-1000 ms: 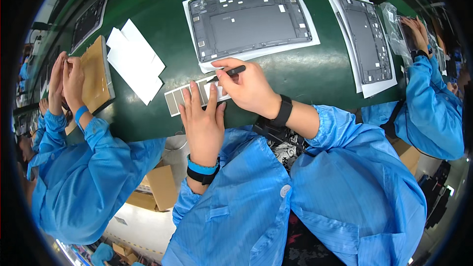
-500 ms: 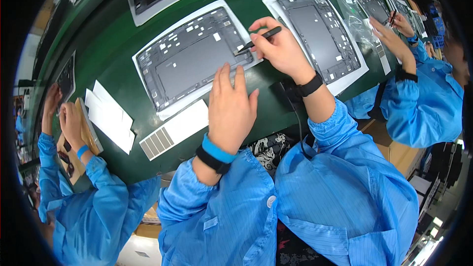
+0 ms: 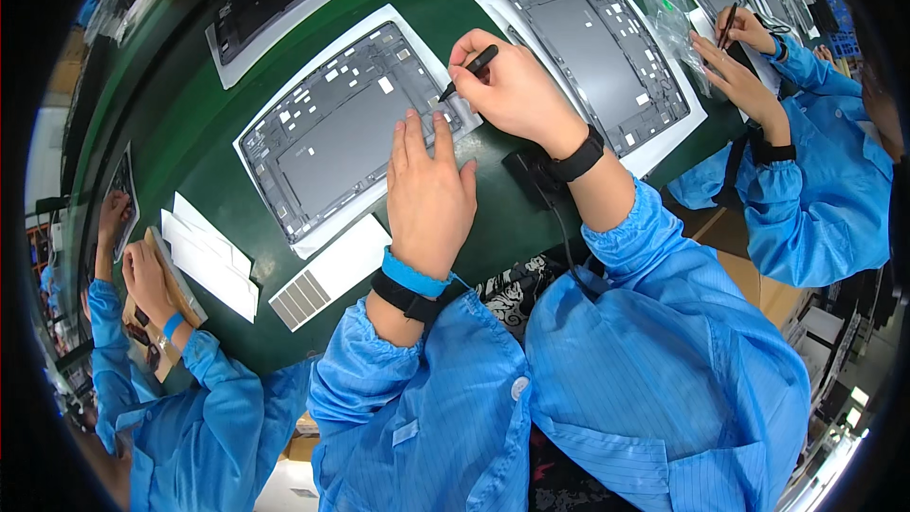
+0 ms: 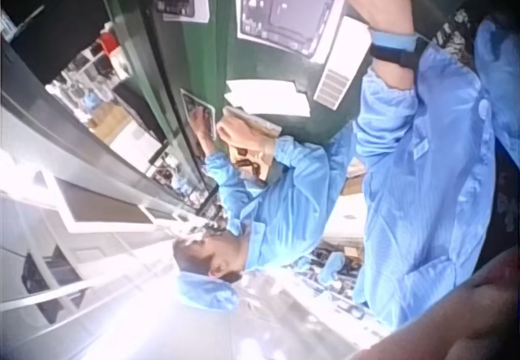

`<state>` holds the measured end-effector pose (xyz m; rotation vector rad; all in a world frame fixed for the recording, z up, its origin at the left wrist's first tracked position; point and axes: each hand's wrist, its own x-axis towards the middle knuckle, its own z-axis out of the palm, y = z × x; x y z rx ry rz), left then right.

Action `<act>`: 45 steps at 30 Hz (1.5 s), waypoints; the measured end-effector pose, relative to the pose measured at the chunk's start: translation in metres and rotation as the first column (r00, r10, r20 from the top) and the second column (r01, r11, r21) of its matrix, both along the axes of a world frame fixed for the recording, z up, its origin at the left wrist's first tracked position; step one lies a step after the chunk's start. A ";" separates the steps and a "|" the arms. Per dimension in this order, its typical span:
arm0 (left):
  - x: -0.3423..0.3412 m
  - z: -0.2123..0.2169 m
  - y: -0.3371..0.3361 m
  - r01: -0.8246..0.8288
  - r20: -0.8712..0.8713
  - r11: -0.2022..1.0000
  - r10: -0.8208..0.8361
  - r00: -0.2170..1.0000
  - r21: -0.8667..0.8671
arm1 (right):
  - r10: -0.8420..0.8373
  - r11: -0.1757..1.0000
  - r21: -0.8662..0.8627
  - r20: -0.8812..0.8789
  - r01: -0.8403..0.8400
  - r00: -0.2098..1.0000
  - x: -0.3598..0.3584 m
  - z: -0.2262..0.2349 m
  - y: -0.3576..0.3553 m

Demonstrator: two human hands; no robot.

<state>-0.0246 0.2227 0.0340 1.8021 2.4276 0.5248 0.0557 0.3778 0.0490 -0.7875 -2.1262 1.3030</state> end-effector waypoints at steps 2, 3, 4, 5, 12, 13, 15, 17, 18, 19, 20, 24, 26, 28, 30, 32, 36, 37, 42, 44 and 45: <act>0.000 0.001 0.001 0.004 0.014 1.000 -0.004 1.000 0.004 | 0.002 0.999 0.053 0.032 -0.003 0.999 -0.002 0.007 -0.002; -0.001 0.001 0.001 0.005 0.015 1.000 -0.005 1.000 0.002 | 0.004 0.994 0.108 0.060 -0.010 0.998 -0.003 0.009 -0.004; -0.001 0.001 0.001 0.000 -0.007 1.000 0.000 1.000 0.022 | 0.003 0.994 0.106 0.060 -0.010 0.998 -0.005 0.007 -0.004; -0.001 0.002 0.003 -0.007 -0.027 0.999 0.008 1.000 0.045 | 0.004 0.992 0.129 0.040 -0.009 0.999 -0.007 0.004 -0.005; -0.010 0.006 0.025 -0.099 -0.167 0.995 0.103 0.981 0.030 | -0.041 0.988 0.152 0.060 0.032 0.997 -0.007 0.002 -0.005; -0.009 0.009 0.027 -0.089 -0.201 0.996 0.085 0.976 -0.010 | -0.151 0.980 0.131 -0.022 0.153 0.988 -0.004 0.000 -0.008; -0.007 0.014 0.031 -0.111 -0.286 0.992 0.089 0.954 -0.061 | -0.350 0.936 -0.082 -0.283 0.341 0.893 0.001 0.000 -0.007; -0.014 0.018 0.017 -0.107 -0.250 0.993 0.116 0.961 0.049 | -0.362 0.932 -0.150 -0.323 0.330 0.874 0.006 0.014 -0.015; -0.020 0.019 0.007 -0.077 -0.232 0.980 0.120 0.965 0.185 | -0.278 0.961 -0.077 -0.242 0.267 0.930 0.008 0.014 -0.017; -0.037 0.018 -0.007 -0.145 -0.134 0.963 0.179 0.975 0.229 | -0.196 0.980 -0.005 -0.153 0.198 0.969 0.011 0.011 -0.018; -0.060 0.018 -0.022 -0.206 -0.033 0.941 0.223 0.974 0.267 | -0.107 0.979 0.171 -0.015 0.108 0.994 0.014 -0.002 -0.016; -0.149 0.012 -0.077 -0.750 0.084 0.631 0.773 0.629 -0.200 | 0.070 0.957 0.265 0.168 -0.114 0.983 0.013 -0.007 -0.026; -0.181 -0.001 -0.079 -0.676 0.120 0.671 0.731 0.671 -0.306 | 0.166 0.898 0.383 0.160 -0.216 0.973 0.010 -0.016 -0.028; -0.217 -0.015 -0.066 -0.581 0.160 0.706 0.680 0.715 -0.406 | 0.135 0.829 0.478 0.333 -0.290 0.933 0.008 -0.007 -0.045; -0.233 -0.018 -0.049 -0.478 0.187 0.803 0.562 0.805 -0.357 | 0.141 0.845 0.426 0.405 -0.323 0.903 0.008 -0.014 -0.044; -0.236 0.001 -0.024 -0.275 0.226 0.886 0.374 0.899 -0.373 | -0.003 0.852 0.470 0.447 -0.231 0.895 0.007 -0.017 -0.033; -0.312 0.021 0.045 -0.512 0.346 0.776 0.625 0.700 -0.368 | 0.003 0.871 0.448 0.400 -0.199 0.917 0.011 -0.013 -0.007; -0.353 0.011 0.052 -0.680 0.190 0.717 0.697 0.691 -0.155 | 0.006 0.861 0.469 0.377 -0.197 0.926 0.009 -0.010 -0.008; -0.479 -0.050 0.082 -0.739 -0.073 0.670 0.735 0.674 -0.068 | 0.009 0.837 0.504 0.377 -0.213 0.926 -0.010 -0.022 -0.005; -0.501 -0.074 0.103 -0.740 -0.010 0.627 0.761 0.648 -0.245 | 0.034 0.870 0.436 0.416 -0.232 0.909 -0.010 -0.015 -0.008; -0.518 -0.083 0.109 -0.743 -0.007 0.626 0.764 0.645 -0.237 | 0.001 0.874 0.440 0.421 -0.205 0.907 -0.014 -0.018 -0.007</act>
